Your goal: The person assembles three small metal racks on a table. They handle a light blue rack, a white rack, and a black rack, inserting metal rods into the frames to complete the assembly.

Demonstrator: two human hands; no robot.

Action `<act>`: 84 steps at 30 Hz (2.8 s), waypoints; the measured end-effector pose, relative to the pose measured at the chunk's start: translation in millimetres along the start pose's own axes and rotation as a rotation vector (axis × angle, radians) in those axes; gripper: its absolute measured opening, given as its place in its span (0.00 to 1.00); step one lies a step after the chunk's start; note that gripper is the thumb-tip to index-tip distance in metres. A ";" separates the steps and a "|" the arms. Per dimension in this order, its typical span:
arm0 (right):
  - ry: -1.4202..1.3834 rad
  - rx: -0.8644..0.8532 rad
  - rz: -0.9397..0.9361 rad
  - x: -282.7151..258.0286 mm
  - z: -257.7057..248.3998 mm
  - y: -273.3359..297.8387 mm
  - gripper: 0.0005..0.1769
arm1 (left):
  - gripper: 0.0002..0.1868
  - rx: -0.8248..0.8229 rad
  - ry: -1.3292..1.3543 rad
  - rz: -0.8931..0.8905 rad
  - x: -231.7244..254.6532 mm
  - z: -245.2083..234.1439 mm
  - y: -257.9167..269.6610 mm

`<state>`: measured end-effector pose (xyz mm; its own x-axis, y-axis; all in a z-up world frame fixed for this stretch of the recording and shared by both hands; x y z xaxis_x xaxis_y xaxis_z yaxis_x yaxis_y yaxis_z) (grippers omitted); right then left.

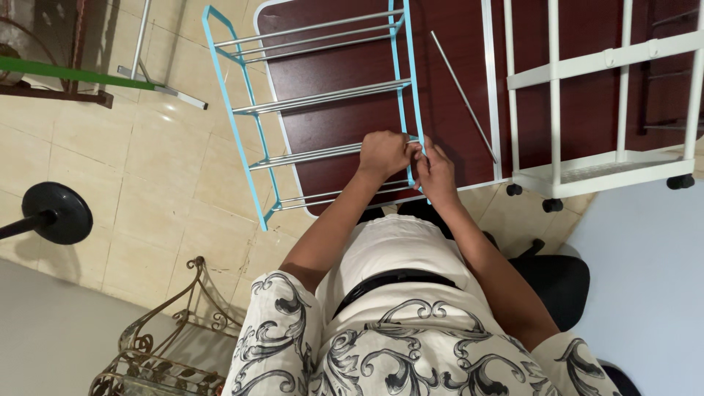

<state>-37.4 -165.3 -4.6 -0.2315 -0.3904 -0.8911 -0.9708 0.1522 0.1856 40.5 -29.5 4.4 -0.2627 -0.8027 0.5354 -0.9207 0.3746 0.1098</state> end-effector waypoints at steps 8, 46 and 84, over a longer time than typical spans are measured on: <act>-0.039 0.022 -0.013 -5.4 -3.2 -0.5 0.28 | 0.05 0.180 0.079 0.195 -7.6 8.1 13.8; -0.002 0.180 -0.023 15.4 6.3 9.3 0.27 | 0.17 -0.228 0.315 -0.104 0.3 -6.6 -10.2; 0.565 0.167 -0.568 -49.3 3.4 1.4 0.15 | 0.26 0.226 -0.073 0.067 -52.6 -37.0 100.4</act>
<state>-27.2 -142.8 38.2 0.2524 -0.8406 -0.4793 -0.9378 -0.0905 -0.3351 -27.4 67.6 18.3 -0.3384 -0.8141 0.4719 -0.9394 0.3216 -0.1187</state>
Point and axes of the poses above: each hand's wrist, its own y-axis away from the middle knuckle, its own z-axis out of the palm, x = y × z, the point moved 3 cm from there along -y, towards the middle knuckle, and after that the axes turned 6 degrees about x, right-handed, at the moved point
